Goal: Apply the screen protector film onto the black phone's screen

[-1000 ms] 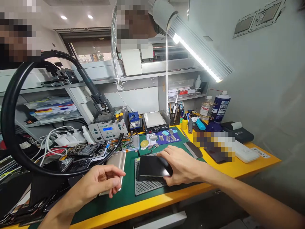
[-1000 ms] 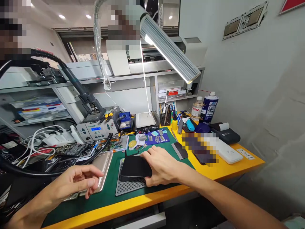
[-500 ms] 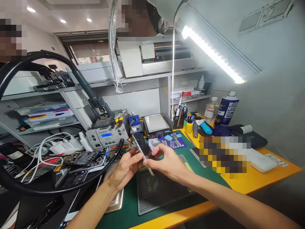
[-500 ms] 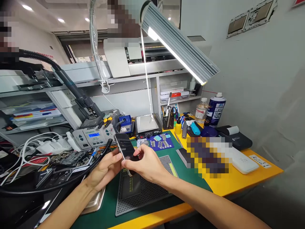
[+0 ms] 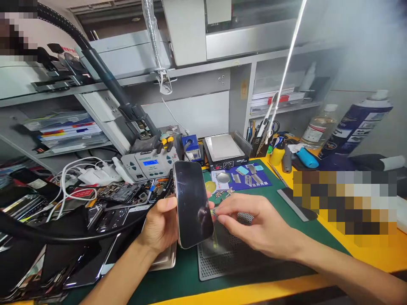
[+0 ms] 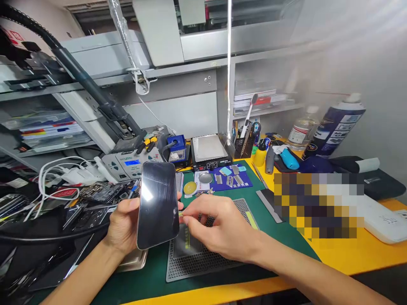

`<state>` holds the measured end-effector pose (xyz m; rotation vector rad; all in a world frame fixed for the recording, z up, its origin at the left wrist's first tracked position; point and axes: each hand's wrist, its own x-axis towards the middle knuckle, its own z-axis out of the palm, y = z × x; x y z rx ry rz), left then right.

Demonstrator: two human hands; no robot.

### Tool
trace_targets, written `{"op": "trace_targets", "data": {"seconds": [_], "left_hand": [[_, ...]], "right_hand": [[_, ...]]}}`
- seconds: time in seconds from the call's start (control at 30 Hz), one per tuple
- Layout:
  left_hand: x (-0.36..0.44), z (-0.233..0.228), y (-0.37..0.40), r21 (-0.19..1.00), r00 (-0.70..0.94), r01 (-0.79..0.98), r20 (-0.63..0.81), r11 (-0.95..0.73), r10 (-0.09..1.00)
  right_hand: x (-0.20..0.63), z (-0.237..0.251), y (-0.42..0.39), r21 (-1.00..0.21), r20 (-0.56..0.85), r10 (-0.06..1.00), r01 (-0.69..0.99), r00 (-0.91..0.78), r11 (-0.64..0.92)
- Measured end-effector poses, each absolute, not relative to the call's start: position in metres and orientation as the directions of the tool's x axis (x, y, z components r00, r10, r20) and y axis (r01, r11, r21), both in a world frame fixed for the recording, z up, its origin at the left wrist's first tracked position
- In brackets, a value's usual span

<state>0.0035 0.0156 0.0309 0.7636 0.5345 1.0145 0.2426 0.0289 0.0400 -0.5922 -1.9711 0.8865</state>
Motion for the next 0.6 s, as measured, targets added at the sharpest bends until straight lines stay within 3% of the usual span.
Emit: {"op": "trace_targets", "data": {"seconds": [0.17, 0.43, 0.6], "left_hand": [[0.000, 0.032, 0.011, 0.769, 0.453, -0.551, -0.051, 0.324, 0.890], [0.005, 0.029, 0.009, 0.766, 0.482, -0.532, -0.078, 0.362, 0.873], [0.011, 0.029, 0.007, 0.788, 0.429, -0.536, -0.056, 0.304, 0.902]], "right_hand": [[0.238, 0.036, 0.019, -0.561, 0.710, 0.500, 0.032, -0.496, 0.827], [0.239, 0.037, 0.016, -0.297, 0.785, 0.331, 0.150, -0.524, 0.943], [0.232, 0.042, 0.002, -0.277, 0.780, 0.304, 0.134, -0.547, 0.952]]}}
